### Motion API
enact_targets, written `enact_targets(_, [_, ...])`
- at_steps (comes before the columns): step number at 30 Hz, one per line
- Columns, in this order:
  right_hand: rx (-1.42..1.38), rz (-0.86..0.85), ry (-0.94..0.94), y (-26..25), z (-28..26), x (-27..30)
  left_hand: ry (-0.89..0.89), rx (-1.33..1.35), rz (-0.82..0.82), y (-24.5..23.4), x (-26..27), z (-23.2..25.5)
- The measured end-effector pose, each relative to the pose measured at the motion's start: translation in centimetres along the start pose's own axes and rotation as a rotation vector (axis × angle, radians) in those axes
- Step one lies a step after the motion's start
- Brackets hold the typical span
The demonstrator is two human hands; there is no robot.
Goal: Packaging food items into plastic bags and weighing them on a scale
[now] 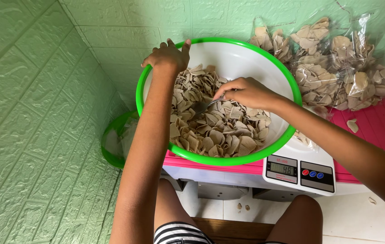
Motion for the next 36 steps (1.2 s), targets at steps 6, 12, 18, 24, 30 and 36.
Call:
enact_targets(6, [-0.028,0.030,-0.025,0.5,0.4,-0.4,0.007,-0.009,0.008,0.1,-0.2,-0.1])
enact_targets(12, [0.327,0.043,-0.175,0.4,0.1,-0.1,-0.005,-0.013,-0.005,0.0,0.1,0.1])
enact_targets(18, [0.350,-0.017,-0.237,1.0,0.7,-0.8,0.002,-0.018,0.004,0.1,-0.1,0.1])
enact_targets(24, [0.039,0.037,-0.073,0.2,0.7,-0.4,-0.007,-0.011,-0.004,0.0,0.0,0.1])
enact_targets(30, [0.083,0.018,-0.192,0.9,1.4,-1.3,0.005,-0.013,-0.006,0.1,0.1,0.1])
enact_targets(36, [-0.034,0.035,-0.107,-0.3,0.3,0.1,-0.017,-0.021,-0.003,0.2,-0.3,0.1])
Point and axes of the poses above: each hand's wrist, its own x-axis away from the middle knuckle, its own y-axis out of the palm, z = x × y, the point moved 2 cm from there along -x, towards the middle knuckle, and after that the axes turned 15 degrees about x, right-handed, at the moved point
